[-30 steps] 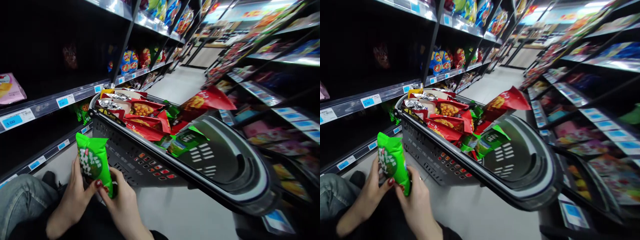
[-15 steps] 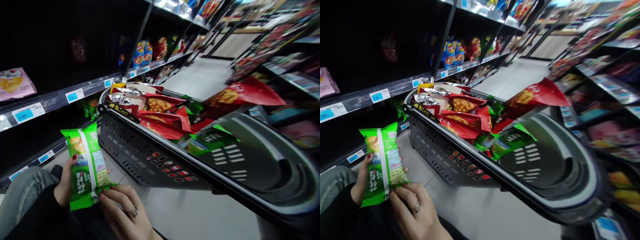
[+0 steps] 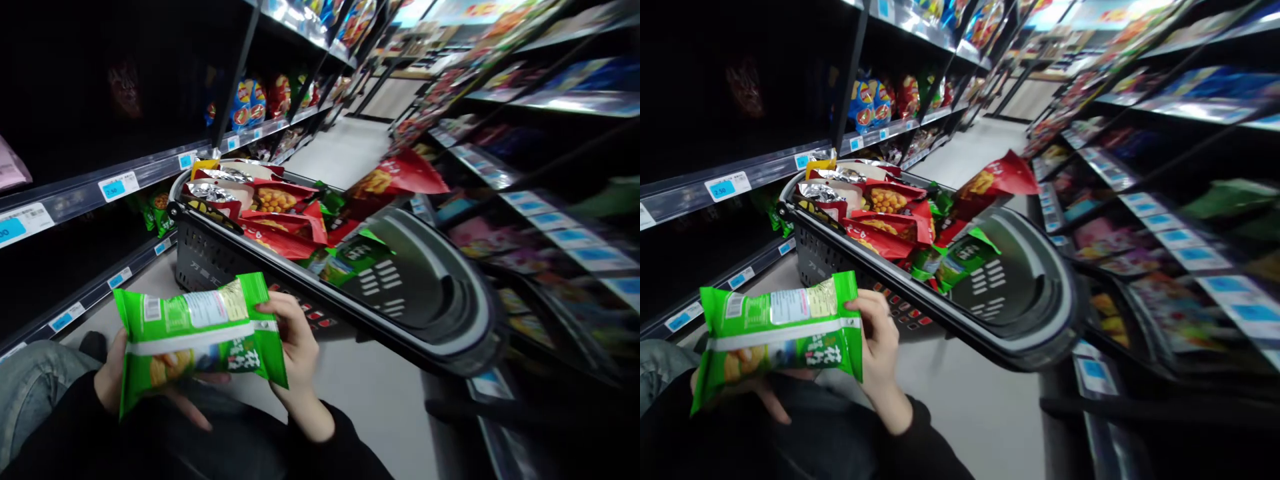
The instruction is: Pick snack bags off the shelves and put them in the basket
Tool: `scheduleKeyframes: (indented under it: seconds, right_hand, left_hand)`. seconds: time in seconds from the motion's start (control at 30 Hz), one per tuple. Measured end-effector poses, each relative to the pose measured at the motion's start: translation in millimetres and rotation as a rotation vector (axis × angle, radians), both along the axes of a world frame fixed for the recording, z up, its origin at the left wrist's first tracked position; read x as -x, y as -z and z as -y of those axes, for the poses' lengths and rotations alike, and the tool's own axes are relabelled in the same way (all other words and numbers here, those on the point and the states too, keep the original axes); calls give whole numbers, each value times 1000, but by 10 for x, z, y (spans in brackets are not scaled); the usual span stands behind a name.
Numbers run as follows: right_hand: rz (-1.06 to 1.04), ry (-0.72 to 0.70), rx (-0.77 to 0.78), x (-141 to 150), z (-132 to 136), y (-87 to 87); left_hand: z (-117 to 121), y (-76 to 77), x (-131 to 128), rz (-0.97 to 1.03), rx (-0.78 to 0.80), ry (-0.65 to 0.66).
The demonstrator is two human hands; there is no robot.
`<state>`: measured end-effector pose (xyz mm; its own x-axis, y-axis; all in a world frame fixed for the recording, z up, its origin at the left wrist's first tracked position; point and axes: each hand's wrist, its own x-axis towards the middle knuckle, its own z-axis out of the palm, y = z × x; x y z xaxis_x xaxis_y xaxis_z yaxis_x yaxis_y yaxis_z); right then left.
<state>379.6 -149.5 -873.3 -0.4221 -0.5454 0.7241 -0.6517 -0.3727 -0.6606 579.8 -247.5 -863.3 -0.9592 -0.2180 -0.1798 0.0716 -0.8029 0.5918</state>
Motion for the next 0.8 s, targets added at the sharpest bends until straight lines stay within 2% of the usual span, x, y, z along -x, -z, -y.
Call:
scheduleKeyframes:
  seconds: [0.07, 0.1, 0.23, 0.33, 0.43, 0.53, 0.6, 0.7, 0.8]
  right_hand:
    - [118, -98, -37, 69, -7, 1]
    - [181, -142, -71, 97, -11, -8]
    - [438, -271, -253, 165, -7, -53]
    - [647, -338, -381, 170, 34, -43]
    - [970, -526, -485, 167, 79, 6]
    - [1250, -685, -507, 181, 105, 54]
    - [1320, -657, -518, 184, 123, 79]
    - [1327, -449, -549, 146, 168, 125]
    - [1298, -262, -514, 81, 221, 184]
  left_hand:
    - [20, 24, 26, -36, -115, 175]
    - [33, 30, 35, -42, -152, 208]
    - [63, 16, 25, -16, -62, 127]
    - [53, 23, -12, 40, -25, 219]
    - [36, 49, -43, 135, -67, 252]
    - [31, 42, -35, 235, -80, 154]
    - [35, 22, -4, 306, -56, 82]
    - [47, 8, 55, 344, -3, 46]
    - [57, 20, 87, 347, 37, 40]
